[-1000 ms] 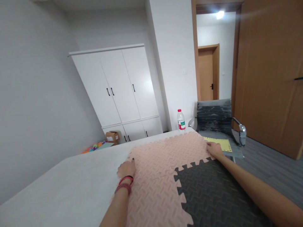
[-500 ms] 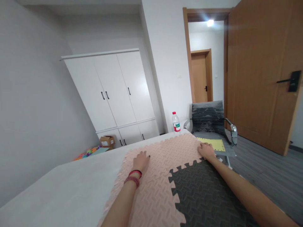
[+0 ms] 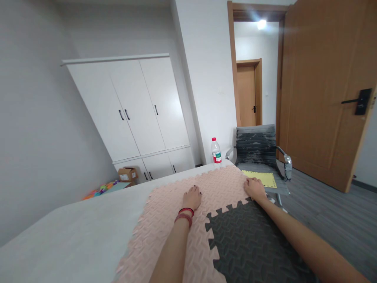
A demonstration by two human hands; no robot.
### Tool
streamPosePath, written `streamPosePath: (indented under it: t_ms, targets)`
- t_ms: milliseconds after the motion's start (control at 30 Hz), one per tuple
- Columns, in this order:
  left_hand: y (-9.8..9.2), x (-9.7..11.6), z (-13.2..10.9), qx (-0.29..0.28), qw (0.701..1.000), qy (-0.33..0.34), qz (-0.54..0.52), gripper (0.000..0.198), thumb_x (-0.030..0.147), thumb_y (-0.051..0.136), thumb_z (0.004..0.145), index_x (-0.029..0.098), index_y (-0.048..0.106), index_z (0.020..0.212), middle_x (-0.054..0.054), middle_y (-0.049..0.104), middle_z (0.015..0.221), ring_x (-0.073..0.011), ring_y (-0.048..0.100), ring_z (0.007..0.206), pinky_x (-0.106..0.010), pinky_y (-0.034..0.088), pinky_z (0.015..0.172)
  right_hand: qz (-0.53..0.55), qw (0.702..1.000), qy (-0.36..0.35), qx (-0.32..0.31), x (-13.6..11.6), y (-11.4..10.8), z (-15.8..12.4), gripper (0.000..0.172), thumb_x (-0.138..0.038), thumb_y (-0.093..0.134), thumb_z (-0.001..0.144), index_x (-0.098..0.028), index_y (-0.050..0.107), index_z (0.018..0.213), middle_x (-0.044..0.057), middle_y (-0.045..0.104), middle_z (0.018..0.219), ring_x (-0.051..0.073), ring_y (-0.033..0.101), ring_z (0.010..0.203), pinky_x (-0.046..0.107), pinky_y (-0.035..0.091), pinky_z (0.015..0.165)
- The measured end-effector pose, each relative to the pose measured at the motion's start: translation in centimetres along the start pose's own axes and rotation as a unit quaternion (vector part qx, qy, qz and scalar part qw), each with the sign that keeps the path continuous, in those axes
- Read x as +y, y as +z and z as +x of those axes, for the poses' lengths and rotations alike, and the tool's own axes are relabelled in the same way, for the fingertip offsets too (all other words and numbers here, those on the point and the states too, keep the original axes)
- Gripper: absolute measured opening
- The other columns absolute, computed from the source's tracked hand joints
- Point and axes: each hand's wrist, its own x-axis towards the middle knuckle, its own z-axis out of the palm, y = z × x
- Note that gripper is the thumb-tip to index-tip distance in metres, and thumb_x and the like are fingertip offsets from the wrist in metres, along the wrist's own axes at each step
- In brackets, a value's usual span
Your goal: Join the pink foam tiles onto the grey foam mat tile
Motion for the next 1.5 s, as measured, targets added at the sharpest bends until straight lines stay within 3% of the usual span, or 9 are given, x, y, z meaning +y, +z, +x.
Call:
streamPosePath:
  t_ms: [267,400,633,833,1000,1133,1267,1367,1500]
  targets:
    - [-4.4,-1.5,-2.6,-0.082,0.995,0.011,-0.049,0.059,0.051,0.048,0.087,0.021,0.037,0.137,-0.011,0.032,0.149,-0.0298,0.030,0.136,-0.059,0.022,0.111,0.006,1.000,0.016,0.007,-0.7,-1.8,-0.8,0.038,-0.031,0.035,0.091,-0.015,0.064,0.109,0.014,0.061,0.108,0.025,0.052,0.103,0.033,0.036,0.090]
    - [-5.9,-2.2,-6.3,-0.115,0.990,0.065,-0.056,0.071,0.055,0.047,0.085,0.017,0.029,0.143,-0.013,0.027,0.152,-0.0247,0.026,0.140,-0.047,0.019,0.115,0.006,1.000,0.019,0.011,-0.9,-1.9,-0.9,0.036,-0.029,0.037,0.089,-0.013,0.063,0.110,0.016,0.060,0.107,0.027,0.052,0.103,0.035,0.038,0.087]
    - [-3.6,-2.3,-12.4,-0.119,0.989,0.078,-0.046,0.055,0.032,0.026,0.090,0.024,0.029,0.144,-0.001,0.024,0.154,-0.0160,0.021,0.141,-0.042,0.014,0.116,0.008,1.000,0.022,0.017,-1.0,-1.1,-0.7,0.037,-0.028,0.036,0.088,-0.010,0.060,0.109,0.019,0.058,0.108,0.030,0.050,0.105,0.040,0.038,0.087]
    - [-3.0,-2.3,-12.4,-0.129,0.987,0.048,-0.081,0.054,0.036,0.032,0.091,0.025,0.028,0.144,-0.004,0.024,0.154,-0.0189,0.020,0.142,-0.048,0.010,0.117,0.045,0.999,0.019,0.010,-1.0,-2.5,-1.2,0.041,-0.032,0.039,0.088,-0.011,0.056,0.118,0.017,0.058,0.114,0.031,0.051,0.107,0.042,0.039,0.089]
    - [-3.6,-1.6,-13.1,-0.109,0.988,0.028,-0.110,0.054,0.044,0.045,0.090,0.023,0.035,0.139,-0.009,0.031,0.150,-0.0274,0.027,0.138,-0.058,0.016,0.113,0.083,0.995,-0.051,0.032,-2.8,-6.6,-2.9,0.043,-0.019,0.035,0.087,-0.012,0.052,0.126,0.014,0.045,0.136,0.023,0.042,0.123,0.034,0.033,0.102]
    - [-4.6,-0.2,-14.0,-0.069,0.991,0.017,-0.110,0.055,0.044,0.050,0.088,0.023,0.036,0.138,-0.010,0.035,0.147,-0.0286,0.034,0.134,-0.059,0.021,0.111,0.160,0.954,-0.254,0.001,-5.5,-12.8,-8.0,0.039,-0.018,0.038,0.087,-0.015,0.056,0.121,0.010,0.041,0.141,0.016,0.040,0.128,0.027,0.027,0.108]
    - [-6.2,0.6,-16.1,-0.055,0.992,0.008,-0.113,0.053,0.046,0.052,0.087,0.020,0.043,0.133,-0.011,0.041,0.143,-0.0278,0.038,0.131,-0.058,0.023,0.110,0.201,0.886,-0.399,-0.125,-4.6,-19.9,-17.9,0.037,-0.030,0.039,0.090,-0.026,0.057,0.122,0.004,0.044,0.140,0.017,0.045,0.124,0.033,0.034,0.106]
    - [-7.2,0.9,-20.2,-0.066,0.991,0.014,-0.118,0.052,0.044,0.044,0.090,0.019,0.042,0.135,-0.012,0.039,0.146,-0.0242,0.035,0.134,-0.048,0.024,0.114,0.219,0.897,-0.351,-0.153,0.3,-22.2,-25.6,0.035,-0.042,0.041,0.090,-0.036,0.058,0.121,-0.001,0.045,0.139,0.019,0.046,0.124,0.036,0.036,0.106]
    - [-6.9,1.8,-29.0,-0.109,0.987,0.056,-0.103,0.057,0.043,0.051,0.081,0.029,0.044,0.136,-0.003,0.031,0.150,-0.0205,0.026,0.140,-0.037,0.019,0.118,0.283,0.940,-0.174,-0.077,10.7,-19.4,-31.8,0.036,-0.056,0.059,0.070,-0.041,0.067,0.101,0.005,0.063,0.116,0.030,0.058,0.109,0.046,0.049,0.093]
